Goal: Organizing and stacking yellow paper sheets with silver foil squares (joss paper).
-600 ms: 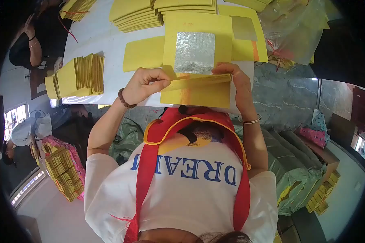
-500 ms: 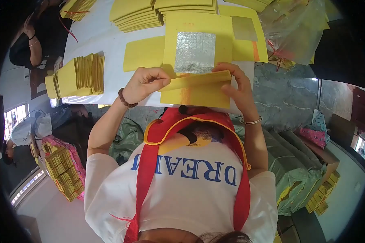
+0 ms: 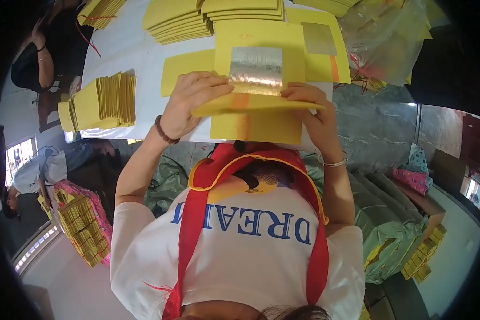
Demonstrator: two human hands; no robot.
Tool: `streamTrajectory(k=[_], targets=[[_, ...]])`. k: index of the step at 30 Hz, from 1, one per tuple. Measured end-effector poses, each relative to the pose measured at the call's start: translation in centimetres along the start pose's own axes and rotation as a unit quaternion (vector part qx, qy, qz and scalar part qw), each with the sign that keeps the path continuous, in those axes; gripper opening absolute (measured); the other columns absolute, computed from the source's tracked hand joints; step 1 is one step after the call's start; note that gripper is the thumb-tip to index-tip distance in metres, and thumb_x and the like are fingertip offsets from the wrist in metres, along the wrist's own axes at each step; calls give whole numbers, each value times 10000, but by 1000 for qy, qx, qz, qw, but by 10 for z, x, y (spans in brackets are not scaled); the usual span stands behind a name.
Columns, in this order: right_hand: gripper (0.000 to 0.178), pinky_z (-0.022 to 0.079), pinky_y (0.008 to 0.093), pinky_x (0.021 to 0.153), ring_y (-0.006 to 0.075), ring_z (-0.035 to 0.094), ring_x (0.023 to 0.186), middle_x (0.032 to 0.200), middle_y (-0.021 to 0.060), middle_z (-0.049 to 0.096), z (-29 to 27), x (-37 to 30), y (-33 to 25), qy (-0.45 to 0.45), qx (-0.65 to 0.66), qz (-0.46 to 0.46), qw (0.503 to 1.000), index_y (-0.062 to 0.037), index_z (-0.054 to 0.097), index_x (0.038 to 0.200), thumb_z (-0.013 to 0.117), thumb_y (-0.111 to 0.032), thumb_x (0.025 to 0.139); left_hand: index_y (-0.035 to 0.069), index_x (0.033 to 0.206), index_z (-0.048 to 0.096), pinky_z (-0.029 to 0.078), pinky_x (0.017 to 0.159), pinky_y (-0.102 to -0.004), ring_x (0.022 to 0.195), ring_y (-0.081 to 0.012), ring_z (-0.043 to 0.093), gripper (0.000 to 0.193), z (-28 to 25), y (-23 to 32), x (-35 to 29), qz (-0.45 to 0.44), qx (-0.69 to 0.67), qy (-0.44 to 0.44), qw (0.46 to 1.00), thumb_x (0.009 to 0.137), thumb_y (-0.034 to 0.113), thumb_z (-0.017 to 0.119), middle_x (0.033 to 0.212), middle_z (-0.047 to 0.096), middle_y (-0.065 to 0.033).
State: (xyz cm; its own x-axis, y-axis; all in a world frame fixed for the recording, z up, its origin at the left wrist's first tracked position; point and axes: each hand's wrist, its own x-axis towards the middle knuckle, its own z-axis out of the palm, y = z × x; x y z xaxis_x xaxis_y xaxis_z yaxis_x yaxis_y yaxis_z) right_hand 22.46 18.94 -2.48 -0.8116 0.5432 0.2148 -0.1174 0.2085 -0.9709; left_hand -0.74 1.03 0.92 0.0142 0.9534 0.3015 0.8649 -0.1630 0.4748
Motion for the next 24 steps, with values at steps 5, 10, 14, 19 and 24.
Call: streamTrajectory(k=[5,10,14,19,24], targets=[[268,353,371,918,268,581,1046,992,47,656,-3,-13,-33,-61,-169,-122,976,-112,603,945,715,-162,707,137,1092,621,406,822,-363,953,-236,570,375,-13,27,-13,70,71,28,995,725,84,567,1047,616,-78],[191,371,362,849,218,582,1018,990,26,652,2,-19,-39,-144,-279,-79,946,-117,635,910,674,-127,723,85,1018,624,421,775,-348,860,-232,606,279,0,38,-30,39,-22,9,999,744,117,579,980,635,-104],[195,424,335,812,203,583,1003,954,57,650,8,-28,-32,-62,-200,50,977,-71,648,967,659,-139,785,39,953,596,445,663,-348,734,-265,597,192,4,34,-23,-64,-91,22,994,788,135,614,806,618,-130],[327,466,293,809,148,581,975,1011,88,637,31,-9,-41,61,10,216,974,-18,590,1120,657,-134,822,-17,931,547,409,508,-322,573,-255,557,224,24,15,-4,-309,-229,5,923,895,203,569,638,560,-148],[411,455,252,828,133,578,955,1099,112,610,29,-2,-37,98,7,162,982,-21,516,1244,612,-111,855,-3,1121,525,385,515,-197,577,-34,487,273,39,-4,0,-336,-441,30,832,926,187,543,743,603,32]])
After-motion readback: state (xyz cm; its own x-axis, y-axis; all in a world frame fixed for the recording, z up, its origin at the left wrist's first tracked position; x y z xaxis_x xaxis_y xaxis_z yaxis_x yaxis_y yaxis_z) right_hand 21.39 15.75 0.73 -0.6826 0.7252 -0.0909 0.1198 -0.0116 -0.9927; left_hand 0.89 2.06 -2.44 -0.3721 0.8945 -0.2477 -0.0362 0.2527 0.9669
